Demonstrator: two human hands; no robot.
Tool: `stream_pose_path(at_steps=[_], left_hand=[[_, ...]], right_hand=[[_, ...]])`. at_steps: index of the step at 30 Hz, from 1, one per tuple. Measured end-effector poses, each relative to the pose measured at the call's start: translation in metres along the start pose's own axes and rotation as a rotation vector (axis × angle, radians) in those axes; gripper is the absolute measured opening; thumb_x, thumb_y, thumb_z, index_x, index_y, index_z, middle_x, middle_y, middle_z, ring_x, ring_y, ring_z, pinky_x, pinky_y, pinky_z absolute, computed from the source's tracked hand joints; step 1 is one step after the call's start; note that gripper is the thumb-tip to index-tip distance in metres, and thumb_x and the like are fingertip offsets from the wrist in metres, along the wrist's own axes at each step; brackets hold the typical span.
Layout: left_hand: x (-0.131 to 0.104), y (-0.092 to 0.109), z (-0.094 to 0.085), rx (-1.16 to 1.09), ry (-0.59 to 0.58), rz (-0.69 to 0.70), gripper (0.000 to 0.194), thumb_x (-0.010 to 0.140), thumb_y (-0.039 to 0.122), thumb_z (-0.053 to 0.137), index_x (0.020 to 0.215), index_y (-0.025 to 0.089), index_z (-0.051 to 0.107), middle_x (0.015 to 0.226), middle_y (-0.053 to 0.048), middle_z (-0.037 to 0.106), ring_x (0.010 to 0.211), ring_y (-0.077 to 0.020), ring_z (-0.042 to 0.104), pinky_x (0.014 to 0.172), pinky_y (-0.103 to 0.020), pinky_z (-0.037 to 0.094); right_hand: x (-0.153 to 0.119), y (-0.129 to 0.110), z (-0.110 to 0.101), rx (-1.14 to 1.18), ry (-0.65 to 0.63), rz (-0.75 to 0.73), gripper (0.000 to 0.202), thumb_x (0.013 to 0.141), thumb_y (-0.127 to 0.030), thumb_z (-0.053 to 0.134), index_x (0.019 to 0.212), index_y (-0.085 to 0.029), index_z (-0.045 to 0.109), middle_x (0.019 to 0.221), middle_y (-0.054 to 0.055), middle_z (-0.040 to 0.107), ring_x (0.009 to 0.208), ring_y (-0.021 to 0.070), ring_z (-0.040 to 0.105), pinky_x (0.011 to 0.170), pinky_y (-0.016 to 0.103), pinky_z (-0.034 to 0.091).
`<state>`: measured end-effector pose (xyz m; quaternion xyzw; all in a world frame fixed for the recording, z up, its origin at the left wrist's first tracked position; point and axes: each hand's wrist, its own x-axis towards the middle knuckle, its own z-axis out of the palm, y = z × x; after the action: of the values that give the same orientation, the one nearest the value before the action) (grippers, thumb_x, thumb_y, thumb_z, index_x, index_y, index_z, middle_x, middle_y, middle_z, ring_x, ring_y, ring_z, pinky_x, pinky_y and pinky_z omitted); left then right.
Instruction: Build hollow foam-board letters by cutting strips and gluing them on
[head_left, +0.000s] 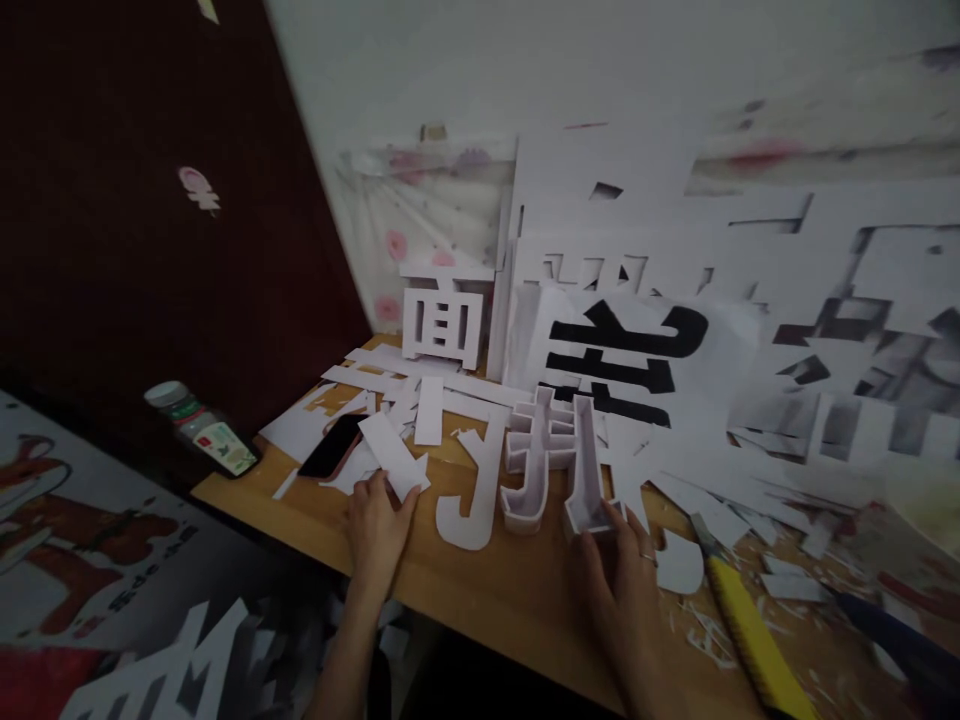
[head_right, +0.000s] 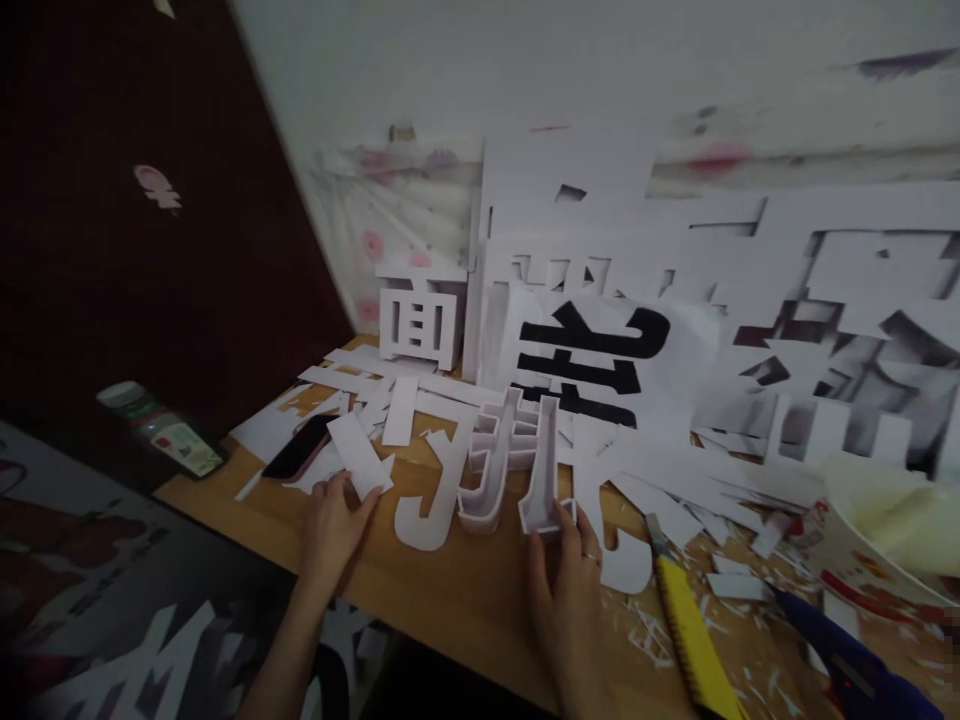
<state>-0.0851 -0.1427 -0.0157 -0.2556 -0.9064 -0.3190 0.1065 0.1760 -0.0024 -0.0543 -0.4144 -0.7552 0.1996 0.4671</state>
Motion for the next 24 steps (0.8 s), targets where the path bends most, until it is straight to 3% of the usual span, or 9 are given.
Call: stream_pose_path(at_steps=[7, 9, 12, 16, 20, 24], left_hand=[[0.010, -0.003, 0.019, -0.103, -0.014, -0.014, 0.042, 0.080, 0.027, 0.067, 0.120, 0.015, 0.056, 0.095, -0.009, 0.075, 0.090, -0.0254, 0.071, 0.083, -0.040, 0.053], [0.011, -0.004, 0.019, -0.133, -0.039, 0.038, 0.032, 0.084, 0.027, 0.064, 0.114, 0.018, 0.061, 0.092, -0.006, 0.076, 0.088, -0.0229, 0.072, 0.082, -0.037, 0.054], [0.021, -0.009, 0.013, -0.115, -0.031, 0.094, 0.019, 0.088, 0.030, 0.057, 0.101, 0.021, 0.068, 0.102, -0.009, 0.075, 0.099, -0.0251, 0.068, 0.092, -0.040, 0.051], [0.042, -0.016, 0.005, -0.006, 0.006, 0.077, 0.026, 0.083, 0.023, 0.061, 0.107, 0.016, 0.068, 0.118, -0.017, 0.069, 0.118, -0.0337, 0.059, 0.104, -0.050, 0.041], [0.060, -0.026, 0.001, 0.051, -0.015, 0.046, 0.024, 0.080, 0.018, 0.060, 0.103, 0.016, 0.068, 0.113, -0.018, 0.071, 0.114, -0.0377, 0.061, 0.099, -0.056, 0.042], [0.079, -0.041, -0.005, 0.001, -0.029, 0.020, 0.026, 0.084, 0.025, 0.056, 0.108, 0.018, 0.064, 0.110, -0.014, 0.074, 0.105, -0.0310, 0.067, 0.092, -0.046, 0.050]], right_hand=[[-0.001, 0.018, 0.001, -0.028, -0.037, -0.036, 0.050, 0.096, -0.050, 0.048, 0.138, -0.022, 0.050, 0.137, 0.019, 0.048, 0.129, 0.0374, 0.046, 0.103, 0.062, 0.040], [-0.001, 0.019, 0.001, -0.038, -0.030, -0.035, 0.051, 0.096, -0.051, 0.048, 0.137, -0.022, 0.052, 0.137, 0.019, 0.048, 0.128, 0.0377, 0.047, 0.103, 0.062, 0.039], [-0.001, 0.014, 0.001, -0.045, -0.026, -0.019, 0.052, 0.096, -0.053, 0.046, 0.136, -0.020, 0.051, 0.138, 0.020, 0.047, 0.129, 0.0374, 0.046, 0.104, 0.061, 0.038], [0.000, 0.007, -0.001, -0.049, -0.030, 0.005, 0.055, 0.097, -0.055, 0.043, 0.134, -0.016, 0.053, 0.137, 0.022, 0.048, 0.129, 0.0378, 0.047, 0.104, 0.060, 0.039], [0.000, 0.006, 0.000, -0.030, -0.006, -0.003, 0.058, 0.096, -0.058, 0.043, 0.134, -0.015, 0.053, 0.138, 0.022, 0.047, 0.130, 0.0382, 0.046, 0.105, 0.060, 0.038], [-0.001, 0.004, 0.000, -0.030, -0.008, 0.022, 0.055, 0.096, -0.056, 0.044, 0.134, -0.018, 0.053, 0.139, 0.020, 0.047, 0.129, 0.0369, 0.047, 0.104, 0.059, 0.040]])
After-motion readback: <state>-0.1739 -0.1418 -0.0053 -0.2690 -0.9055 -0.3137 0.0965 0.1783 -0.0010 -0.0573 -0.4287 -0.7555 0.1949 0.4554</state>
